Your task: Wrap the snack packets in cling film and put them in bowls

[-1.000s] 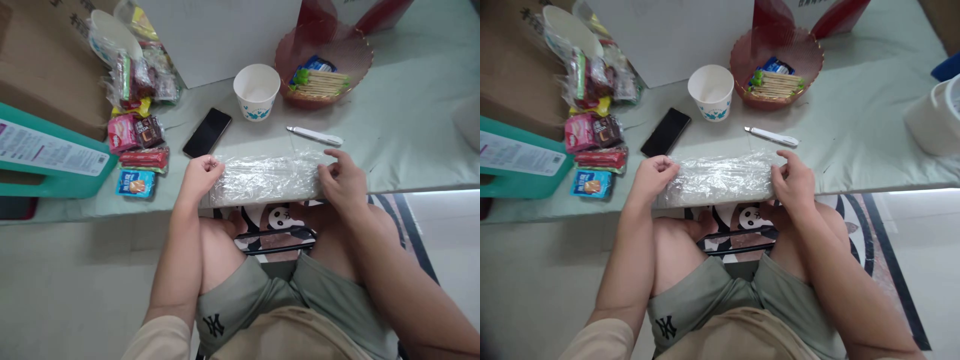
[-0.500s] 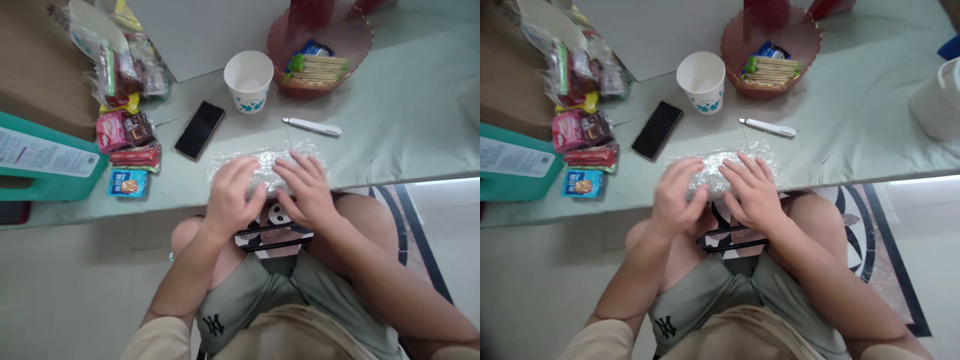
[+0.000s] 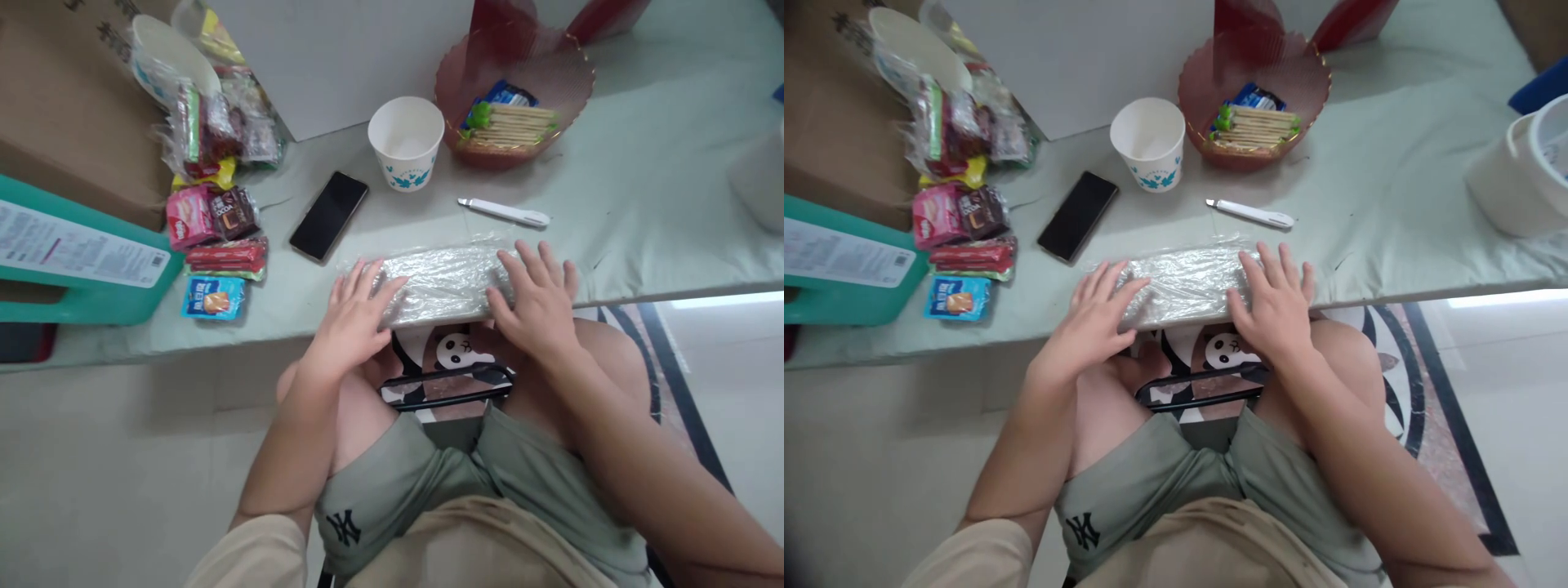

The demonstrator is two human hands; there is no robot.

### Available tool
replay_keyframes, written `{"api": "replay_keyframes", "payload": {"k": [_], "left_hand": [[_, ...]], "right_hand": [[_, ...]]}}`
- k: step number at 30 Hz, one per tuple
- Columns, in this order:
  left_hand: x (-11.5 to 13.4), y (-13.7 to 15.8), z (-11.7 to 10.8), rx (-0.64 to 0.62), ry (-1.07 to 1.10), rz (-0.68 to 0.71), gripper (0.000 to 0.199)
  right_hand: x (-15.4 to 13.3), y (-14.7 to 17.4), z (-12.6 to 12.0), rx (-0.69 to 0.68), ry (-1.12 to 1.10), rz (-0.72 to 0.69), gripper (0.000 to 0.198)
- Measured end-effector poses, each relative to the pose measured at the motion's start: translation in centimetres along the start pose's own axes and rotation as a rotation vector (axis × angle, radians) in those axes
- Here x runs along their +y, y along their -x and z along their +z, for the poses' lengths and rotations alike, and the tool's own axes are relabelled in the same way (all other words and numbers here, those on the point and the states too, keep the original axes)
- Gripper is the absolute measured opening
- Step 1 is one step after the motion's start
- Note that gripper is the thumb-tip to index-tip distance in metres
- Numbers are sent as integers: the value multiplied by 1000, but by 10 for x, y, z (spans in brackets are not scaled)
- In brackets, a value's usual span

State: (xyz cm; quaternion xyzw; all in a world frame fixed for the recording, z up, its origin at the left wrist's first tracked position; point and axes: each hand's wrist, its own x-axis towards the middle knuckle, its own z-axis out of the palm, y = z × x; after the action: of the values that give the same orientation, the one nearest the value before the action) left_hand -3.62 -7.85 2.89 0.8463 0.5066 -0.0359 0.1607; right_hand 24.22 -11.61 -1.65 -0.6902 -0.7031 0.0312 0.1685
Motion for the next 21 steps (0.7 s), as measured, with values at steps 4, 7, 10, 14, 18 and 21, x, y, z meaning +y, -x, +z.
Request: {"api": "replay_keyframes", "payload": {"k": [4, 7, 10, 14, 18, 21], "left_hand": [[6, 5, -4, 151, -17, 69, 18], [13, 5, -4, 125, 72, 140, 10], [19, 5, -7, 82, 288, 252, 8], [7, 2, -11, 138, 698, 436, 10], [-14, -7, -7, 109, 938, 578, 35], [-12, -8, -2, -86, 772, 583, 68]], "right_hand": [[-29, 15, 9, 89, -110, -412, 44], [-54, 20, 20, 98, -121, -529, 34], [-68, 20, 24, 170, -157, -533, 21], [-57, 17, 12, 207, -428, -566, 10], [-28, 14, -13, 119, -877, -461, 5], [-12, 12, -26, 95, -1090, -261, 8]]}}
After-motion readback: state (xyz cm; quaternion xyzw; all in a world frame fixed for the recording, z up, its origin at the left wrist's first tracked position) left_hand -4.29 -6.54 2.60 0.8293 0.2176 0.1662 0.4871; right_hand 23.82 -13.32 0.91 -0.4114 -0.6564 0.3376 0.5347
